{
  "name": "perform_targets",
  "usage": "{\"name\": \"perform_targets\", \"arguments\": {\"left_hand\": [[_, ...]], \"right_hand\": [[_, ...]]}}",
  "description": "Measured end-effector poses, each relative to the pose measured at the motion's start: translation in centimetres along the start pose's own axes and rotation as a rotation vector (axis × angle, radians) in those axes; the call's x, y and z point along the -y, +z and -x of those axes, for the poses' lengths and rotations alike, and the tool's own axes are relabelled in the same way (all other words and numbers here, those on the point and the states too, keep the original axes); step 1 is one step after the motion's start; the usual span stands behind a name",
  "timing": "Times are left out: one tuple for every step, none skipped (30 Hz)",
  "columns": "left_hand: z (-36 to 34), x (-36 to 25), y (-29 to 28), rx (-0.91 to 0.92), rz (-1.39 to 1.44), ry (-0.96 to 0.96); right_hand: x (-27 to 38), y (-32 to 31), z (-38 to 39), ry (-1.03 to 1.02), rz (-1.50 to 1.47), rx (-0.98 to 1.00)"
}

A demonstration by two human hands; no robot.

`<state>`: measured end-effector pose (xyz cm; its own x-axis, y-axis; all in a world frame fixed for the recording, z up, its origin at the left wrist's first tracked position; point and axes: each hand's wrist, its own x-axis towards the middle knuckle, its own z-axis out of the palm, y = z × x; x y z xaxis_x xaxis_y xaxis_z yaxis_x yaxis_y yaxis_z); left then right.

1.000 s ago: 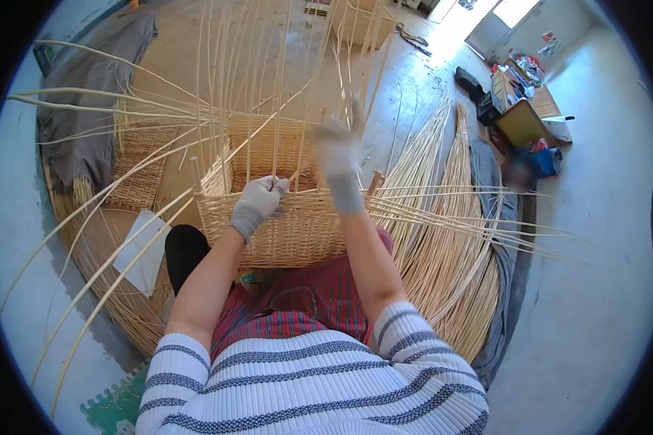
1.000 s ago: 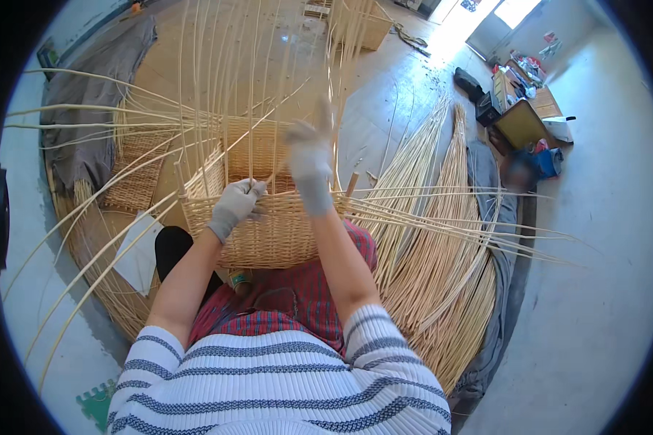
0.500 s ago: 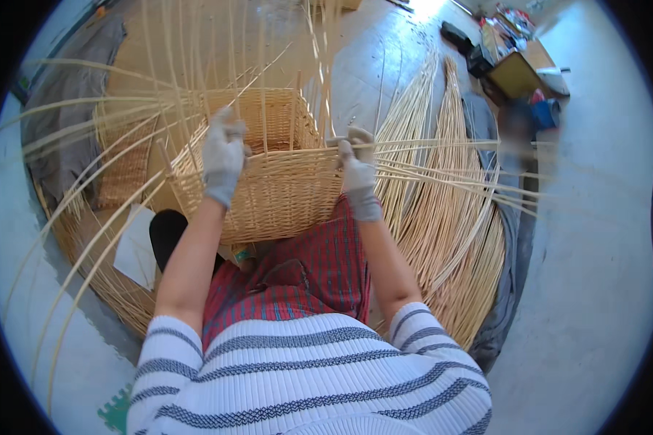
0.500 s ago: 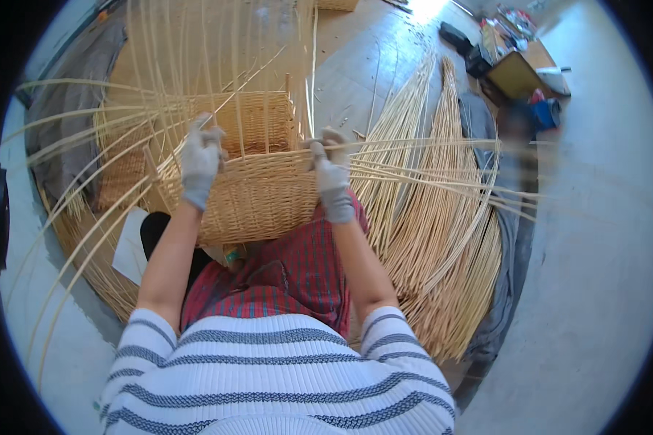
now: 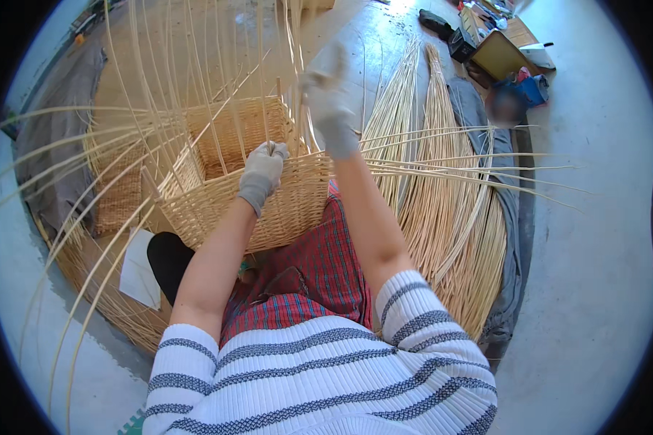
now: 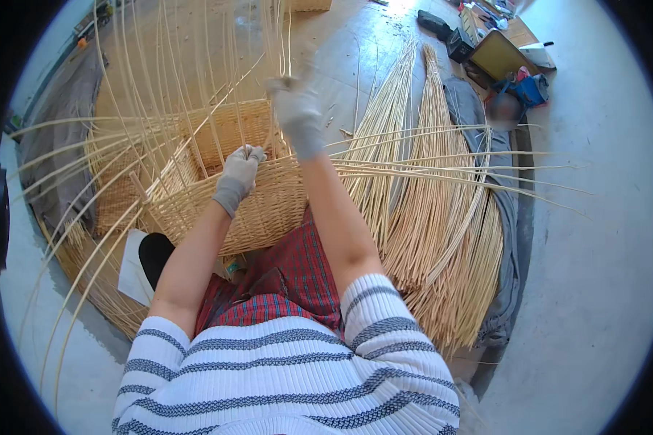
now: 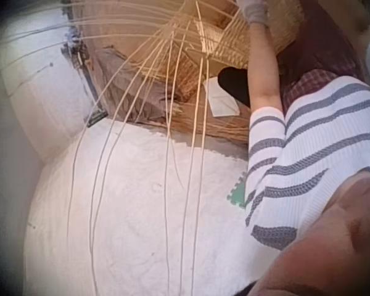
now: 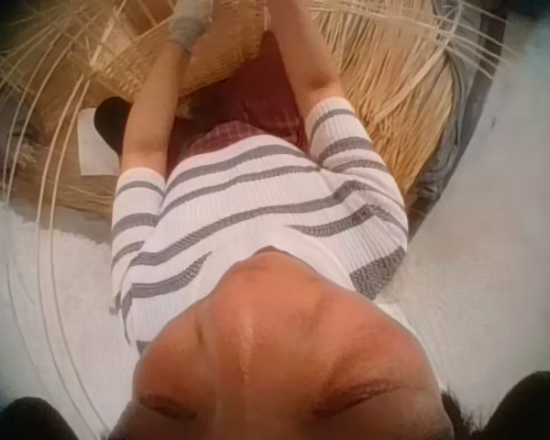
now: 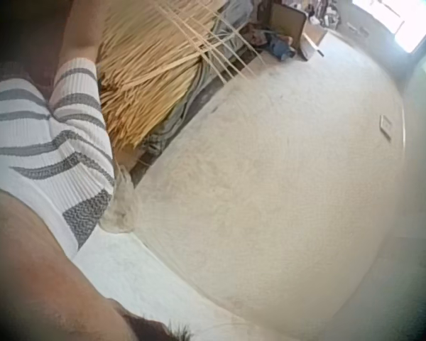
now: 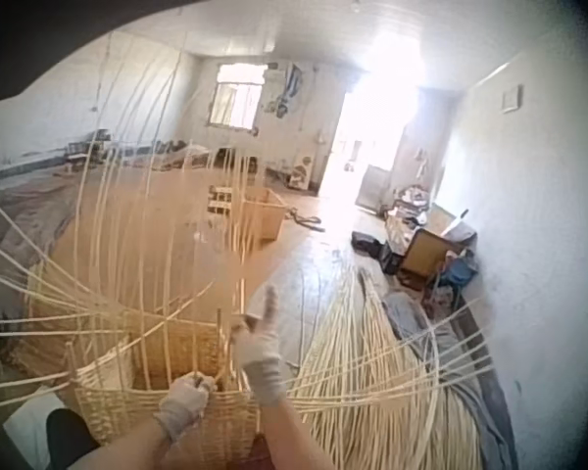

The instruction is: Weaving a square willow or rattan basket by hand.

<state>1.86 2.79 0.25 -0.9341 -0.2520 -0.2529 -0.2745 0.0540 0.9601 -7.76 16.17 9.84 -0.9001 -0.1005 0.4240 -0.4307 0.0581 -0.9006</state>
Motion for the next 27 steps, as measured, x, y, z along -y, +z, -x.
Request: {"name": "perform_targets", "arguments": {"left_hand": [[-0.2,-0.2,-0.1,0.000,-0.088,-0.076],[-0.3,-0.4,-0.1,0.037,-0.135,-0.106],[-0.5,-0.6,0.1,0.092,-0.169,-0.135],[-0.4,-0.6,0.3,0.051,-0.133,-0.092],[-0.2,-0.6,0.8,0.042,-0.100,-0.076],[0.7,-0.3,1.0,0.019,-0.087,-0.070],[1.2,-0.1,0.9,0.026,-0.089,-0.047],[2.3,0.5,0.7,0.015,0.029,0.056],[3.7,1.2,0.6,-0.038,0.165,0.228],[5.5,2.3,-1.0,-0.023,0.255,0.341],[7.4,3.3,-2.7,-0.041,0.293,0.330],[8.9,4.3,-5.6,-0.129,0.267,0.326],[10.1,5.2,-9.0,-0.191,0.258,0.282],[11.0,6.1,-13.0,-0.349,0.283,0.366],[11.7,6.9,-16.9,-0.511,0.311,0.368],[12.2,7.8,-19.8,-0.698,0.373,0.289],[12.3,8.7,-22.1,-0.727,0.195,0.421],[12.5,9.3,-23.8,-0.773,0.036,0.463],[13.1,9.9,-24.8,-0.789,-0.097,0.559],[13.9,10.3,-25.1,-0.747,-0.118,0.498],[14.7,10.4,-25.0,-0.681,-0.112,0.517],[15.4,10.2,-24.9,-0.611,-0.107,0.547],[15.9,9.8,-24.7,-0.532,-0.102,0.567],[16.2,9.3,-24.8,-0.420,-0.115,0.584],[16.3,8.7,-24.9,-0.366,-0.028,0.570],[15.7,8.1,-25.4,-0.240,0.056,0.645],[14.7,7.7,-26.0,-0.241,0.053,0.561]], "right_hand": [[-0.1,-1.4,3.0,0.115,-0.155,-0.214],[-0.4,-3.6,6.7,0.100,-0.263,-0.311],[-0.8,-4.6,10.1,0.296,-0.256,-0.449],[-1.3,-5.8,13.5,0.383,-0.281,-0.450],[-1.8,-6.3,16.3,0.587,-0.272,-0.450],[-2.2,-6.2,17.4,0.441,-0.087,-0.253],[-2.6,-5.8,18.0,0.372,0.110,-0.103],[-3.0,-5.0,17.5,0.193,0.284,0.063],[-3.3,-4.1,16.4,0.247,0.509,0.160],[-3.5,-2.9,14.8,0.213,0.701,0.268],[-3.3,-1.7,13.5,0.111,0.833,0.401],[-3.1,-0.9,12.5,0.165,0.909,0.431],[-2.4,-0.4,11.7,0.153,0.934,0.493],[-1.6,0.6,11.6,0.197,1.024,0.533],[-0.6,2.2,12.0,0.090,0.923,0.417],[0.6,3.9,13.0,0.041,0.906,0.279],[2.1,5.5,14.1,0.050,0.913,0.139],[3.6,8.5,15.3,-0.250,0.707,0.058],[5.3,11.1,16.7,-0.327,0.472,0.217],[7.1,14.1,18.4,-0.205,0.374,0.550],[8.5,16.6,19.7,-0.392,0.054,0.734],[10.0,19.2,20.9,-0.608,-0.137,0.756],[11.0,21.4,21.7,-0.753,-0.303,0.676],[11.3,22.0,22.9,-0.894,-0.307,0.768],[11.6,22.8,23.7,-0.854,-0.314,0.848],[11.4,22.6,24.3,-0.852,-0.195,1.157],[11.2,22.1,24.9,-0.767,-0.175,1.116]]}}
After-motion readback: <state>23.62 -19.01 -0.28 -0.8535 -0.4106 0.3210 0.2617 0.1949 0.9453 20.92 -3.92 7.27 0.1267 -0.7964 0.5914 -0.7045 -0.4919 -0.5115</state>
